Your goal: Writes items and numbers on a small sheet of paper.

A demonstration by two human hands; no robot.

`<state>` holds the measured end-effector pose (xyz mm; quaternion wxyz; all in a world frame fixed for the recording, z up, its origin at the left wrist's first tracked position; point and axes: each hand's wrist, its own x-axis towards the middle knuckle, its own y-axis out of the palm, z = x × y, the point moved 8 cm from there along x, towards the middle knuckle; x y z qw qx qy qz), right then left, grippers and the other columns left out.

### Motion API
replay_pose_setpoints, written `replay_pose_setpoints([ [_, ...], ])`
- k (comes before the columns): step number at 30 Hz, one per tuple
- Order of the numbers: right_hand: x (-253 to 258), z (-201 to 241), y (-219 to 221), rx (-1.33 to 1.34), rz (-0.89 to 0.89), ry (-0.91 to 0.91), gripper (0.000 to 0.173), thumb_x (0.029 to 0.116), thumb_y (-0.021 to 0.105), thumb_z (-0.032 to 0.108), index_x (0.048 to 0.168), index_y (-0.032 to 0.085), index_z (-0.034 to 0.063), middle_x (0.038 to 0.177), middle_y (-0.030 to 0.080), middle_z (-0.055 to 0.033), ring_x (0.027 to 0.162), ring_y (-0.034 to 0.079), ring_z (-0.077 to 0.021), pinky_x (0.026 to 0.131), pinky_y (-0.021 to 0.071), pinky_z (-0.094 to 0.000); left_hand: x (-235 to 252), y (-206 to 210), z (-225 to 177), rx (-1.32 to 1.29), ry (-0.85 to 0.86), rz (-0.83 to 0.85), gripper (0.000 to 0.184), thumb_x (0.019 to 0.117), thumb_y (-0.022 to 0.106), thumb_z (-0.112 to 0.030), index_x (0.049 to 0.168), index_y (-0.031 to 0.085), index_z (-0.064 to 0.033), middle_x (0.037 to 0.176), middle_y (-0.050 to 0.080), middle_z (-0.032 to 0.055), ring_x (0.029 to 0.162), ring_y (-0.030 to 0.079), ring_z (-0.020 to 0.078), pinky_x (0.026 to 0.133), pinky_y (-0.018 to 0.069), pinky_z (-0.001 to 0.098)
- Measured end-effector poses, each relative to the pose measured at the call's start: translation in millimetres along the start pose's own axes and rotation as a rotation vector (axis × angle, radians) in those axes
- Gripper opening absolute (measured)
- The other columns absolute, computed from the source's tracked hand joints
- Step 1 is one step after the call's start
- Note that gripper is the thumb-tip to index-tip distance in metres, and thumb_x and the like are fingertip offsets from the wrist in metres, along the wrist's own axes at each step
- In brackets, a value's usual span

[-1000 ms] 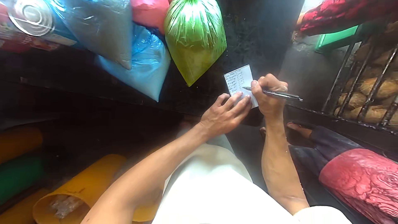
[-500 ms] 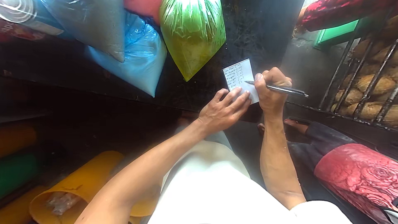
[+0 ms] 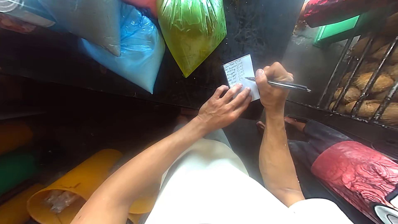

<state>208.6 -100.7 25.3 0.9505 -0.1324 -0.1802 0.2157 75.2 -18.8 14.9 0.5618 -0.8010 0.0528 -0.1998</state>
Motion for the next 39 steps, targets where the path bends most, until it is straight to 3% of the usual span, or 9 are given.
replay_pose_setpoints([
  [13, 0.6, -0.3, 3.3, 0.007, 0.037, 0.007, 0.022, 0.0941, 0.065, 0.005, 0.074, 0.057, 0.0084, 0.065, 0.055, 0.0048, 0.058, 0.053, 0.0009, 0.053, 0.0421, -0.0159, 0.5, -1.1, 0.2, 0.002, -0.010, -0.015, 0.037, 0.1029, 0.054, -0.021, 0.138, 0.065, -0.0176, 0.149, 0.057, 0.0054, 0.140, 0.047, 0.0278, 0.111, 0.0373, 0.0468],
  [19, 0.7, 0.7, 3.6, -0.035, 0.040, -0.027, 0.027, 0.0934, 0.064, 0.004, 0.068, 0.054, 0.0074, 0.061, 0.052, 0.0027, 0.055, 0.049, -0.0005, 0.050, 0.0379, -0.0171, 0.5, -0.6, 0.2, 0.010, -0.009, -0.013, 0.039, 0.1017, 0.057, -0.027, 0.139, 0.064, -0.0176, 0.150, 0.056, 0.0058, 0.141, 0.047, 0.0282, 0.111, 0.0371, 0.0470],
  [21, -0.4, -0.2, -0.8, 0.047, 0.011, -0.024, 0.025, 0.0936, 0.063, 0.005, 0.071, 0.055, 0.0100, 0.063, 0.053, 0.0048, 0.057, 0.051, -0.0004, 0.052, 0.0405, -0.0174, -0.1, -1.7, -0.2, 0.003, 0.001, -0.017, 0.041, 0.1007, 0.059, -0.030, 0.139, 0.064, -0.0169, 0.150, 0.056, 0.0064, 0.141, 0.047, 0.0286, 0.111, 0.0371, 0.0473],
  [24, -8.7, 7.0, -5.6, 0.085, -0.039, 0.025, 0.026, 0.0955, 0.062, 0.007, 0.074, 0.050, 0.0139, 0.065, 0.050, 0.0060, 0.056, 0.048, 0.0005, 0.050, 0.0387, -0.0142, -6.1, -8.8, -4.6, -0.063, 0.094, -0.093, 0.030, 0.1019, 0.058, -0.024, 0.128, 0.071, -0.0173, 0.140, 0.063, 0.0062, 0.135, 0.053, 0.0273, 0.111, 0.0397, 0.0466],
  [28, -16.3, 20.1, -3.4, 0.002, 0.065, 0.041, 0.028, 0.0965, 0.063, 0.008, 0.072, 0.050, 0.0092, 0.062, 0.048, 0.0016, 0.051, 0.044, -0.0015, 0.044, 0.0343, -0.0139, -12.6, -10.8, -8.9, -0.093, 0.190, -0.118, 0.028, 0.1039, 0.054, -0.018, 0.125, 0.073, -0.0174, 0.134, 0.067, 0.0040, 0.131, 0.056, 0.0237, 0.110, 0.0401, 0.0441],
  [39, -14.4, 9.1, 3.2, -0.045, 0.094, 0.036, 0.024, 0.0956, 0.064, 0.008, 0.074, 0.054, 0.0070, 0.066, 0.052, 0.0023, 0.057, 0.049, 0.0011, 0.050, 0.0385, -0.0124, -4.6, -3.4, -3.7, 0.003, 0.042, -0.078, 0.034, 0.1038, 0.054, -0.026, 0.133, 0.068, -0.0171, 0.143, 0.061, 0.0056, 0.136, 0.051, 0.0253, 0.110, 0.0374, 0.0444],
])
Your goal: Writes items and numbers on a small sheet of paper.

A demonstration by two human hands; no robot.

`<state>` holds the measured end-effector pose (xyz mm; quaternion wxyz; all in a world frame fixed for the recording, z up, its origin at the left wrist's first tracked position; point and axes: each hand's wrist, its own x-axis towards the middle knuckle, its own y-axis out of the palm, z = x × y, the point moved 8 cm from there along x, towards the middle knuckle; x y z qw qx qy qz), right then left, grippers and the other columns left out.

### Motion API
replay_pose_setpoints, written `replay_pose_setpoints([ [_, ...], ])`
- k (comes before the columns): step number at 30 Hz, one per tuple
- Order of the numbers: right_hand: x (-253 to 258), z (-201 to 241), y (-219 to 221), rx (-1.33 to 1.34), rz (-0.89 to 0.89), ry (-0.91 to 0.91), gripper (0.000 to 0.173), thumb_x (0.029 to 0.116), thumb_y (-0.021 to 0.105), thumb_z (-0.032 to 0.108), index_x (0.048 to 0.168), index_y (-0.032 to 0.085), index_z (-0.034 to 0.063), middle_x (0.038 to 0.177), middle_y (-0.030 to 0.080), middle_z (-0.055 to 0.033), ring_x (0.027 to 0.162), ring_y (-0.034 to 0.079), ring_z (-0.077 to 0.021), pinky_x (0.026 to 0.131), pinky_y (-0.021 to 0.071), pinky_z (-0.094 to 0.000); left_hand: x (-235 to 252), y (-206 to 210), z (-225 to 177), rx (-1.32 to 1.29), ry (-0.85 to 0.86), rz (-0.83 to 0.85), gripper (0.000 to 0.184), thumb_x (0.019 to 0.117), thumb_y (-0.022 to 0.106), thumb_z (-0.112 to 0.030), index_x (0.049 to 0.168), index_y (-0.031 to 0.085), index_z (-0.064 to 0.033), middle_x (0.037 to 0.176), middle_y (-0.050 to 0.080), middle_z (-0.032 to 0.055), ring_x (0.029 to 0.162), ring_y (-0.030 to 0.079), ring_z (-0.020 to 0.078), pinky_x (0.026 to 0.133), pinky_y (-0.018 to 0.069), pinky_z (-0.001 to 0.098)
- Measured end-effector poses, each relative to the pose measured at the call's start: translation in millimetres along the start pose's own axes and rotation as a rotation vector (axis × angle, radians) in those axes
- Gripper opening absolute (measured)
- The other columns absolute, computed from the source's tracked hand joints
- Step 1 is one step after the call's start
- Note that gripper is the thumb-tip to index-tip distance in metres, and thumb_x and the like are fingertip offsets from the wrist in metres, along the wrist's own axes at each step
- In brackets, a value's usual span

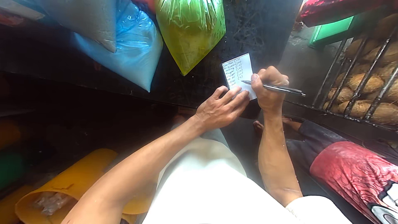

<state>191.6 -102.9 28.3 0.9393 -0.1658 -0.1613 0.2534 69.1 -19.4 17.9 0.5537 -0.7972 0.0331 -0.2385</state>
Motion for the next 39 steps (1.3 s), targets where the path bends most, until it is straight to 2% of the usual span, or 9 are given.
replay_pose_setpoints([
  [4, 8.0, -5.9, -0.2, 0.065, -0.007, -0.056, 0.023, 0.0938, 0.064, 0.005, 0.073, 0.057, 0.0064, 0.064, 0.055, 0.0031, 0.058, 0.052, 0.0002, 0.052, 0.0409, -0.0158, 1.0, 1.5, 0.1, -0.005, 0.001, 0.019, 0.034, 0.1035, 0.054, -0.026, 0.134, 0.068, -0.0170, 0.144, 0.060, 0.0059, 0.137, 0.051, 0.0261, 0.109, 0.0380, 0.0453],
  [8, -0.2, -0.7, 1.6, -0.010, 0.025, 0.022, 0.025, 0.0957, 0.064, 0.008, 0.073, 0.053, 0.0070, 0.063, 0.050, 0.0021, 0.054, 0.046, 0.0005, 0.047, 0.0356, -0.0130, 1.1, 0.8, 0.3, -0.012, 0.000, 0.032, 0.034, 0.1033, 0.054, -0.024, 0.134, 0.068, -0.0177, 0.144, 0.061, 0.0053, 0.137, 0.050, 0.0259, 0.110, 0.0375, 0.0453],
  [14, 1.0, 0.3, 0.4, -0.055, 0.014, 0.030, 0.026, 0.0966, 0.063, 0.011, 0.072, 0.054, 0.0067, 0.063, 0.050, 0.0021, 0.053, 0.047, 0.0005, 0.047, 0.0364, -0.0131, 1.0, -0.9, 1.4, -0.048, -0.007, -0.002, 0.031, 0.1025, 0.056, -0.024, 0.129, 0.071, -0.0173, 0.141, 0.063, 0.0052, 0.136, 0.052, 0.0261, 0.109, 0.0399, 0.0445],
  [19, 9.7, -6.0, 3.1, 0.038, 0.012, -0.043, 0.024, 0.0936, 0.064, 0.005, 0.071, 0.056, 0.0062, 0.063, 0.055, 0.0026, 0.057, 0.051, 0.0002, 0.052, 0.0406, -0.0159, 1.3, -1.0, 1.4, -0.053, -0.005, 0.002, 0.032, 0.1029, 0.056, -0.025, 0.130, 0.070, -0.0169, 0.141, 0.063, 0.0055, 0.136, 0.052, 0.0263, 0.110, 0.0395, 0.0446],
  [23, 9.8, -6.2, 2.6, 0.026, 0.021, -0.024, 0.028, 0.0919, 0.064, 0.004, 0.066, 0.053, 0.0076, 0.060, 0.050, 0.0028, 0.054, 0.047, -0.0002, 0.049, 0.0357, -0.0165, 1.2, -0.3, 1.8, -0.049, -0.008, 0.007, 0.032, 0.1030, 0.056, -0.024, 0.131, 0.070, -0.0177, 0.141, 0.063, 0.0047, 0.136, 0.052, 0.0257, 0.109, 0.0397, 0.0443],
  [25, 5.2, -3.4, -1.6, -0.022, 0.005, 0.018, 0.028, 0.0943, 0.063, 0.007, 0.068, 0.051, 0.0081, 0.061, 0.049, 0.0029, 0.054, 0.046, 0.0009, 0.048, 0.0350, -0.0135, 1.5, -0.2, 1.4, -0.053, -0.006, 0.010, 0.032, 0.1029, 0.055, -0.024, 0.130, 0.070, -0.0172, 0.142, 0.063, 0.0046, 0.136, 0.052, 0.0256, 0.109, 0.0401, 0.0442],
  [30, 10.5, -7.4, -0.8, 0.039, -0.018, -0.041, 0.025, 0.0928, 0.064, 0.004, 0.069, 0.055, 0.0073, 0.062, 0.054, 0.0036, 0.057, 0.050, 0.0011, 0.051, 0.0393, -0.0154, 1.8, -0.5, 1.5, -0.052, -0.003, 0.013, 0.032, 0.1029, 0.055, -0.024, 0.131, 0.070, -0.0168, 0.142, 0.062, 0.0047, 0.137, 0.051, 0.0258, 0.109, 0.0397, 0.0440],
  [35, 4.5, -3.6, -1.3, -0.043, -0.034, -0.004, 0.029, 0.0946, 0.063, 0.006, 0.068, 0.051, 0.0085, 0.061, 0.049, 0.0032, 0.053, 0.045, 0.0010, 0.047, 0.0348, -0.0137, 1.3, 0.2, 1.6, -0.051, -0.011, 0.014, 0.032, 0.1027, 0.055, -0.023, 0.131, 0.070, -0.0173, 0.142, 0.063, 0.0045, 0.136, 0.051, 0.0255, 0.109, 0.0394, 0.0439],
  [39, 10.8, -7.0, -1.9, 0.024, -0.038, -0.050, 0.028, 0.0918, 0.063, 0.003, 0.066, 0.052, 0.0087, 0.060, 0.051, 0.0040, 0.054, 0.048, 0.0003, 0.049, 0.0366, -0.0164, 1.7, 0.1, 1.9, -0.061, -0.004, 0.015, 0.032, 0.1028, 0.055, -0.022, 0.130, 0.070, -0.0168, 0.142, 0.062, 0.0051, 0.136, 0.051, 0.0259, 0.109, 0.0396, 0.0443],
])
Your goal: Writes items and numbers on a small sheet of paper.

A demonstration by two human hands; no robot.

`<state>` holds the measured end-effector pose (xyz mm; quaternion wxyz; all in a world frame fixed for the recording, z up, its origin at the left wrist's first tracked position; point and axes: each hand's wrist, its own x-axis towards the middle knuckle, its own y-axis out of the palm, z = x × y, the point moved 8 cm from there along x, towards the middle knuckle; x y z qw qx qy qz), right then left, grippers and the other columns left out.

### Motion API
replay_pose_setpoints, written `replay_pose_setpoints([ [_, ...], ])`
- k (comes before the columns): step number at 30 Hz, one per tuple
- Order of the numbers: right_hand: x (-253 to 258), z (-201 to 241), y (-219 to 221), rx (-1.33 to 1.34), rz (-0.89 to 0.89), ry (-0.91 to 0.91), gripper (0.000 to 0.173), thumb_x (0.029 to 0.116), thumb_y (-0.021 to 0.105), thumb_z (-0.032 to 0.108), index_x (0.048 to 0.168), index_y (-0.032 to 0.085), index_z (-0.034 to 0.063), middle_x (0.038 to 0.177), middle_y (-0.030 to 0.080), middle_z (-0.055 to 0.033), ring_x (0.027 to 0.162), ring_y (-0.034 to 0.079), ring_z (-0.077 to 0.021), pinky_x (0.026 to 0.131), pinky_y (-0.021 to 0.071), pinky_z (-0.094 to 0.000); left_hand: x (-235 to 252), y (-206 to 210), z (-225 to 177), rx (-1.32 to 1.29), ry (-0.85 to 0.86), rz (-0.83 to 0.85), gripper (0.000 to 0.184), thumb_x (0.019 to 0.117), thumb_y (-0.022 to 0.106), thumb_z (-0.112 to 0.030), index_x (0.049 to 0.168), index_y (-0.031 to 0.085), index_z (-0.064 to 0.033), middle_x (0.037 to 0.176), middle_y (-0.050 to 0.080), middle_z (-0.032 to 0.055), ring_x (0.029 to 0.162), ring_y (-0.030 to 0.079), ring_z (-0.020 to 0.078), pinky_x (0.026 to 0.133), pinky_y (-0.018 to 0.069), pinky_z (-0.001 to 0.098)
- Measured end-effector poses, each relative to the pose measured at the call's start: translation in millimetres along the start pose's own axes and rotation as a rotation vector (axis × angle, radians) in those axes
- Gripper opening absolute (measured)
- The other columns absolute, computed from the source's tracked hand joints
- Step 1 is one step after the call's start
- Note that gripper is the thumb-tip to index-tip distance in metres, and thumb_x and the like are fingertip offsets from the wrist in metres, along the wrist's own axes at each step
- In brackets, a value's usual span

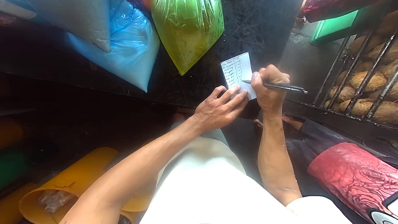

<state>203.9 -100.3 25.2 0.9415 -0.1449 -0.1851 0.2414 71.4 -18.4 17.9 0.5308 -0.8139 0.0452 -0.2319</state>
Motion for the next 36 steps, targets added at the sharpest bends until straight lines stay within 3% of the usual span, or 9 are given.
replay_pose_setpoints([
  [8, -4.5, 0.4, 0.1, 0.003, -0.001, 0.019, 0.027, 0.0948, 0.063, 0.005, 0.069, 0.054, 0.0079, 0.062, 0.052, 0.0025, 0.055, 0.049, -0.0010, 0.049, 0.0388, -0.0166, -0.1, 1.0, 0.1, 0.004, 0.002, 0.013, 0.033, 0.1029, 0.055, -0.025, 0.131, 0.070, -0.0169, 0.144, 0.061, 0.0051, 0.137, 0.051, 0.0261, 0.109, 0.0393, 0.0444],
  [12, -14.9, 6.9, -3.1, -0.032, 0.011, 0.058, 0.033, 0.0950, 0.062, 0.005, 0.065, 0.047, 0.0083, 0.058, 0.045, 0.0001, 0.048, 0.041, -0.0033, 0.043, 0.0311, -0.0161, -0.8, 0.7, -0.6, 0.011, 0.000, 0.015, 0.033, 0.1023, 0.056, -0.027, 0.130, 0.070, -0.0166, 0.144, 0.061, 0.0056, 0.137, 0.050, 0.0266, 0.109, 0.0392, 0.0449],
  [15, -1.3, -0.8, -7.2, 0.076, -0.079, 0.008, 0.027, 0.0921, 0.062, 0.002, 0.068, 0.052, 0.0104, 0.062, 0.051, 0.0046, 0.057, 0.050, 0.0001, 0.052, 0.0394, -0.0158, -0.8, 1.4, 0.7, 0.022, 0.010, 0.008, 0.036, 0.1023, 0.056, -0.029, 0.134, 0.067, -0.0157, 0.144, 0.061, 0.0059, 0.138, 0.050, 0.0263, 0.110, 0.0390, 0.0447],
  [19, -0.1, -3.7, -8.2, 0.085, -0.106, 0.017, 0.025, 0.0935, 0.062, 0.003, 0.071, 0.053, 0.0099, 0.063, 0.051, 0.0042, 0.057, 0.050, -0.0010, 0.051, 0.0397, -0.0170, 0.0, 0.2, -0.3, 0.048, 0.007, -0.016, 0.034, 0.1034, 0.054, -0.024, 0.134, 0.067, -0.0159, 0.143, 0.062, 0.0049, 0.137, 0.051, 0.0258, 0.110, 0.0399, 0.0450],
  [22, -8.2, -6.1, -10.8, 0.081, -0.106, 0.069, 0.020, 0.0992, 0.061, 0.013, 0.080, 0.056, 0.0091, 0.066, 0.052, 0.0013, 0.054, 0.050, -0.0052, 0.048, 0.0434, -0.0202, 0.7, -0.9, -1.6, 0.065, -0.006, -0.044, 0.032, 0.1035, 0.054, -0.025, 0.130, 0.070, -0.0182, 0.140, 0.064, 0.0029, 0.135, 0.052, 0.0243, 0.109, 0.0412, 0.0443],
  [25, -7.9, -6.1, -13.1, 0.045, -0.124, 0.110, 0.020, 0.1048, 0.057, 0.027, 0.099, 0.060, 0.0085, 0.073, 0.058, 0.0003, 0.059, 0.057, -0.0073, 0.054, 0.0515, -0.0237, 2.4, -6.5, 1.0, 0.043, -0.031, -0.089, 0.029, 0.1036, 0.055, -0.030, 0.125, 0.072, -0.0207, 0.138, 0.065, 0.0029, 0.135, 0.053, 0.0237, 0.110, 0.0422, 0.0426],
  [28, -6.9, -6.1, -16.5, 0.008, -0.155, 0.117, 0.024, 0.1051, 0.056, 0.028, 0.113, 0.062, 0.0066, 0.086, 0.062, -0.0020, 0.070, 0.061, -0.0076, 0.063, 0.0549, -0.0242, 2.0, -19.8, 11.5, -0.088, -0.172, -0.162, 0.031, 0.1002, 0.061, -0.032, 0.127, 0.071, -0.0195, 0.141, 0.061, 0.0081, 0.138, 0.049, 0.0283, 0.113, 0.0409, 0.0455],
  [31, -6.5, -4.8, -17.2, 0.062, -0.158, 0.124, 0.021, 0.1031, 0.059, 0.022, 0.117, 0.063, 0.0066, 0.095, 0.065, -0.0045, 0.076, 0.063, -0.0096, 0.067, 0.0566, -0.0258, -9.7, -39.2, 39.0, -0.198, -0.422, -0.249, 0.035, 0.0995, 0.061, -0.025, 0.131, 0.067, -0.0114, 0.143, 0.056, 0.0124, 0.139, 0.047, 0.0308, 0.115, 0.0403, 0.0483],
  [36, -16.8, -5.6, -24.9, 0.283, -0.192, 0.119, 0.019, 0.1054, 0.056, 0.029, 0.110, 0.061, 0.0114, 0.078, 0.059, -0.0002, 0.060, 0.056, -0.0068, 0.055, 0.0507, -0.0211, -30.6, -47.1, 57.7, -0.191, -0.580, -0.263, 0.034, 0.1035, 0.055, -0.021, 0.133, 0.064, -0.0075, 0.143, 0.056, 0.0135, 0.135, 0.051, 0.0264, 0.112, 0.0448, 0.0426],
])
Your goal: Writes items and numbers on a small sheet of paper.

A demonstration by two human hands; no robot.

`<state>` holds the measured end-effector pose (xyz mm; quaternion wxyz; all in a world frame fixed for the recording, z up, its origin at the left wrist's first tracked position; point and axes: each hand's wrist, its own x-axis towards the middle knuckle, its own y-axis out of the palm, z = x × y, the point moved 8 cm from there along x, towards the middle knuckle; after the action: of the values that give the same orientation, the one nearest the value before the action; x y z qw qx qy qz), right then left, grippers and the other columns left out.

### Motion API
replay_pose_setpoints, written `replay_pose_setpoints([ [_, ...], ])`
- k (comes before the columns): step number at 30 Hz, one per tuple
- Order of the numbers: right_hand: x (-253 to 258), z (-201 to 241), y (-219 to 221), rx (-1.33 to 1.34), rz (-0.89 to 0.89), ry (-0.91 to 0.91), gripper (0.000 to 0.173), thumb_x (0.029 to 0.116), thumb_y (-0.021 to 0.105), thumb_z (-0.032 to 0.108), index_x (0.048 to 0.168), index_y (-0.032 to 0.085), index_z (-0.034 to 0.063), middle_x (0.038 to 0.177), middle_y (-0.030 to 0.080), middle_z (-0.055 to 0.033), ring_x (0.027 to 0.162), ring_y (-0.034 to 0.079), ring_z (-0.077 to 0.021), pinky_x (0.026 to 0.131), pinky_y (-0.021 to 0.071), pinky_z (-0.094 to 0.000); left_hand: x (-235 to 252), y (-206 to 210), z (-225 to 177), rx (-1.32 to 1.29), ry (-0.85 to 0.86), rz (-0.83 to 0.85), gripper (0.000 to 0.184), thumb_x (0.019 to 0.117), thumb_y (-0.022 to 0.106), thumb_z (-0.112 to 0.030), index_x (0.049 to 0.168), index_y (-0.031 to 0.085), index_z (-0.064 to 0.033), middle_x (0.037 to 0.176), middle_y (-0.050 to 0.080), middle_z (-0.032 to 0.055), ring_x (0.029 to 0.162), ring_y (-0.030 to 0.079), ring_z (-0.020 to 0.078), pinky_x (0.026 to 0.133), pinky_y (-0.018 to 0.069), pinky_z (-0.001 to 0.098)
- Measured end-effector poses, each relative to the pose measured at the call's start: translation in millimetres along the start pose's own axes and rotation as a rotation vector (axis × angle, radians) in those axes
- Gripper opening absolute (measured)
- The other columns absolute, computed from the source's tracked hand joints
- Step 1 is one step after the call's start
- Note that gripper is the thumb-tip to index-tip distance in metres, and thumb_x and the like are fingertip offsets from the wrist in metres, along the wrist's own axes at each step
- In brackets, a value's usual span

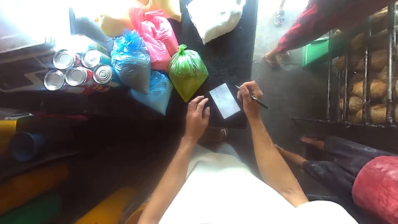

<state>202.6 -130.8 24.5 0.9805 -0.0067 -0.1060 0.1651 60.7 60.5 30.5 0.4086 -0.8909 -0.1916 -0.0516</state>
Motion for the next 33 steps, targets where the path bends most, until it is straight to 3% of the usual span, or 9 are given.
replay_pose_setpoints([
  [3, 5.1, 7.4, -7.4, 0.169, -0.111, 0.006, 0.018, 0.1082, 0.049, 0.029, 0.103, 0.060, 0.0153, 0.072, 0.057, 0.0039, 0.058, 0.056, -0.0050, 0.056, 0.0510, -0.0197, 5.5, 7.7, -8.1, 0.047, 0.059, 0.066, 0.033, 0.1028, 0.056, -0.024, 0.132, 0.066, -0.0115, 0.143, 0.056, 0.0106, 0.135, 0.050, 0.0285, 0.110, 0.0437, 0.0466],
  [5, 19.4, 11.4, -6.4, 0.187, -0.161, -0.051, 0.013, 0.1060, 0.054, 0.019, 0.098, 0.061, 0.0122, 0.069, 0.059, 0.0041, 0.058, 0.058, -0.0067, 0.056, 0.0533, -0.0242, 14.5, 11.6, -9.3, 0.071, 0.083, 0.087, 0.034, 0.1023, 0.056, -0.025, 0.133, 0.066, -0.0124, 0.144, 0.056, 0.0109, 0.137, 0.048, 0.0304, 0.111, 0.0426, 0.0476],
  [9, 42.7, 10.7, 25.5, -0.079, 0.083, -0.065, 0.012, 0.0995, 0.064, 0.014, 0.094, 0.065, 0.0039, 0.071, 0.062, 0.0019, 0.058, 0.058, -0.0045, 0.055, 0.0524, -0.0235, 33.5, 25.5, -15.9, 0.130, 0.127, 0.140, 0.040, 0.1013, 0.060, -0.035, 0.137, 0.063, -0.0177, 0.151, 0.049, 0.0134, 0.144, 0.040, 0.0340, 0.115, 0.0370, 0.0532],
  [11, 53.8, 2.0, 39.0, -0.167, 0.193, -0.064, 0.010, 0.0972, 0.066, 0.011, 0.095, 0.063, 0.0025, 0.075, 0.063, -0.0012, 0.063, 0.059, -0.0055, 0.059, 0.0526, -0.0233, 39.2, 37.3, -19.4, 0.189, 0.141, 0.156, 0.044, 0.1015, 0.057, -0.044, 0.140, 0.062, -0.0232, 0.153, 0.048, 0.0102, 0.146, 0.038, 0.0325, 0.116, 0.0335, 0.0540],
  [16, 61.6, -10.7, 45.5, -0.191, 0.189, -0.094, 0.022, 0.0948, 0.066, 0.008, 0.074, 0.057, 0.0068, 0.062, 0.053, 0.0020, 0.054, 0.050, -0.0041, 0.051, 0.0420, -0.0212, 37.0, 50.6, -16.3, 0.310, 0.116, 0.200, 0.047, 0.1036, 0.048, -0.050, 0.142, 0.061, -0.0264, 0.155, 0.048, 0.0057, 0.145, 0.039, 0.0283, 0.118, 0.0278, 0.0542],
  [24, 59.5, -8.9, 50.8, -0.335, 0.206, -0.125, 0.023, 0.0953, 0.066, 0.008, 0.074, 0.058, 0.0056, 0.062, 0.054, 0.0015, 0.054, 0.050, -0.0029, 0.051, 0.0412, -0.0203, 36.7, 53.0, -14.6, 0.324, 0.125, 0.207, 0.046, 0.1045, 0.045, -0.050, 0.143, 0.060, -0.0306, 0.156, 0.048, 0.0042, 0.146, 0.039, 0.0271, 0.118, 0.0268, 0.0530],
  [28, 59.4, -8.7, 45.6, -0.243, 0.191, -0.133, 0.023, 0.0948, 0.064, 0.007, 0.073, 0.056, 0.0081, 0.063, 0.053, 0.0031, 0.054, 0.050, -0.0027, 0.050, 0.0409, -0.0201, 35.9, 52.3, -14.4, 0.313, 0.130, 0.198, 0.047, 0.1048, 0.045, -0.049, 0.143, 0.060, -0.0267, 0.156, 0.048, 0.0056, 0.147, 0.039, 0.0274, 0.119, 0.0264, 0.0536],
  [33, 58.9, -8.3, 48.8, -0.320, 0.215, -0.156, 0.026, 0.0943, 0.065, 0.006, 0.070, 0.055, 0.0066, 0.061, 0.051, 0.0018, 0.054, 0.048, -0.0031, 0.050, 0.0386, -0.0205, 35.8, 51.8, -14.1, 0.309, 0.134, 0.190, 0.045, 0.1049, 0.046, -0.048, 0.141, 0.062, -0.0276, 0.156, 0.048, 0.0060, 0.146, 0.040, 0.0280, 0.118, 0.0274, 0.0536],
])
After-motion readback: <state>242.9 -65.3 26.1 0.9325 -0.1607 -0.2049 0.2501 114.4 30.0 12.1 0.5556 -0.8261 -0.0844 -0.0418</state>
